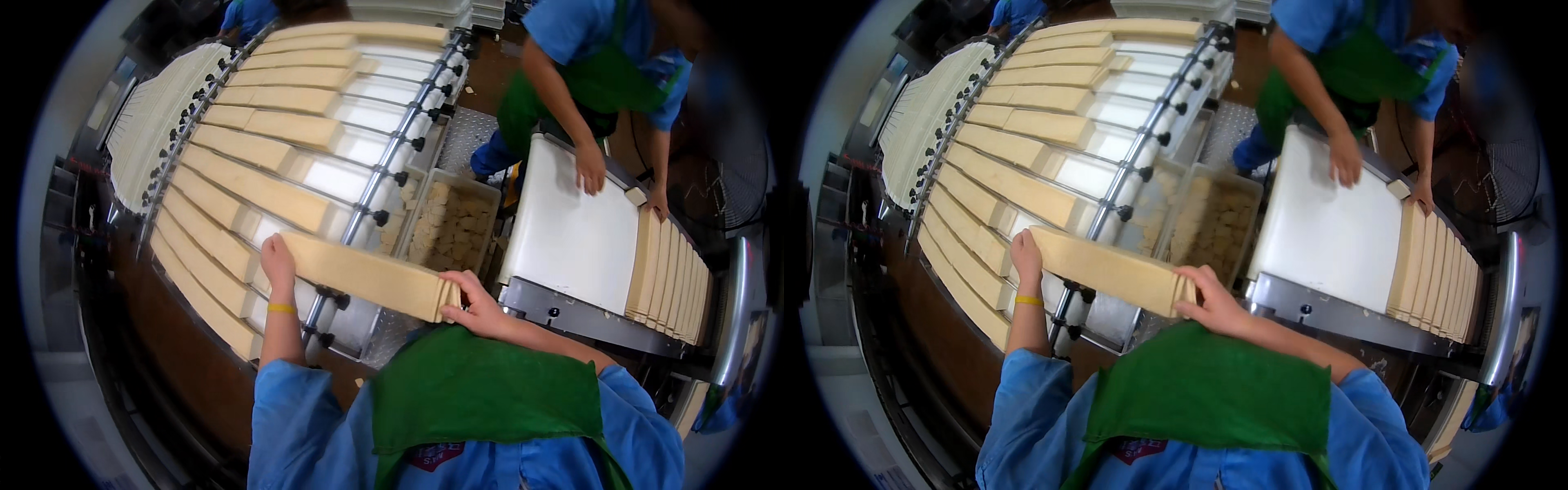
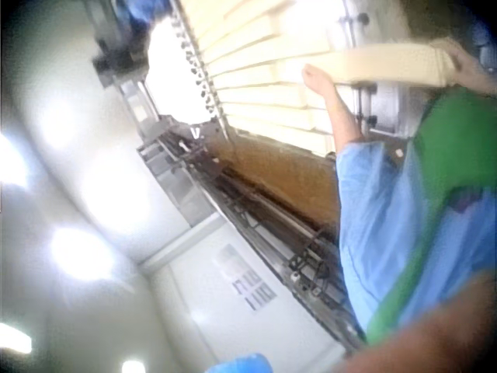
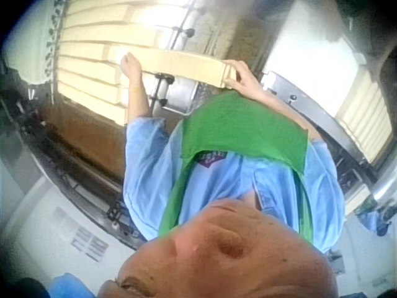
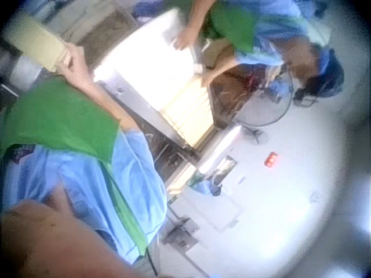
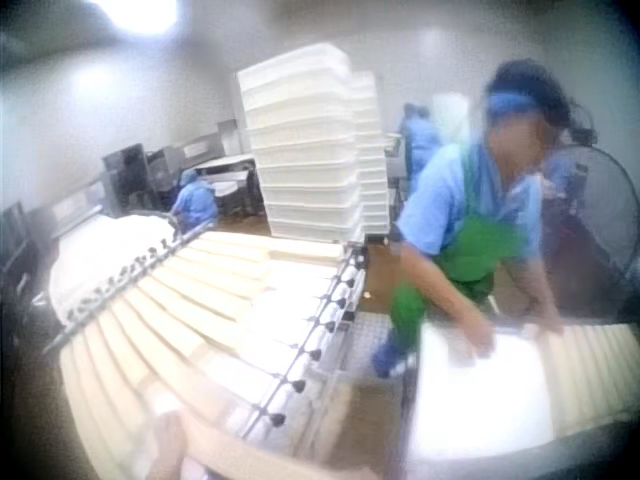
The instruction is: The person works at a large industrial dough-cutting machine, picking up rectangular strips of dough from a conveyor belt, folding or manipulating them by hand, and placing them into bins or back onto the machine's rollers.
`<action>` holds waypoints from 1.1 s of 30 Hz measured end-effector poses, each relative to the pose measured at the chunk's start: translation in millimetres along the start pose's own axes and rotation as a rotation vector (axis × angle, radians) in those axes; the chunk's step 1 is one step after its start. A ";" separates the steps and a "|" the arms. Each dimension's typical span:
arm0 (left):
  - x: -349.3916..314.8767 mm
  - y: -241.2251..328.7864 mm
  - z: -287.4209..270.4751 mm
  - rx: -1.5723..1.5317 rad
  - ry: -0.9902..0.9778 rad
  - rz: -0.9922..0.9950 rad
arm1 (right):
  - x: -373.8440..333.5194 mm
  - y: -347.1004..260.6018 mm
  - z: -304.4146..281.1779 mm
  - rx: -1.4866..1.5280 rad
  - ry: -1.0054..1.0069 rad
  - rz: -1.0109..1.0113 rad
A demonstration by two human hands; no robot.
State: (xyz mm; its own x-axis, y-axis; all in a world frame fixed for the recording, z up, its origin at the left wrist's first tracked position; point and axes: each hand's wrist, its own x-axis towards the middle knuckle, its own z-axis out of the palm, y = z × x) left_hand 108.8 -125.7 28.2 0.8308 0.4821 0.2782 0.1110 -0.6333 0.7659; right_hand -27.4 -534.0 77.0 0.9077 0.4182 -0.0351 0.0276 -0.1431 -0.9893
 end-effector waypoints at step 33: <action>-52.2 49.0 -38.0 0.200 -0.424 0.713 | 136.5 20.2 116.8 0.143 0.082 0.229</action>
State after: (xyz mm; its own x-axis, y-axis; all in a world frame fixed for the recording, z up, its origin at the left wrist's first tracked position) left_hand 50.1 -158.9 73.2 0.8681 -0.3143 0.3843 -0.4549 -0.8135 0.3624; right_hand 48.2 -374.9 35.6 0.9144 0.3150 -0.2543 -0.2361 -0.0951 -0.9671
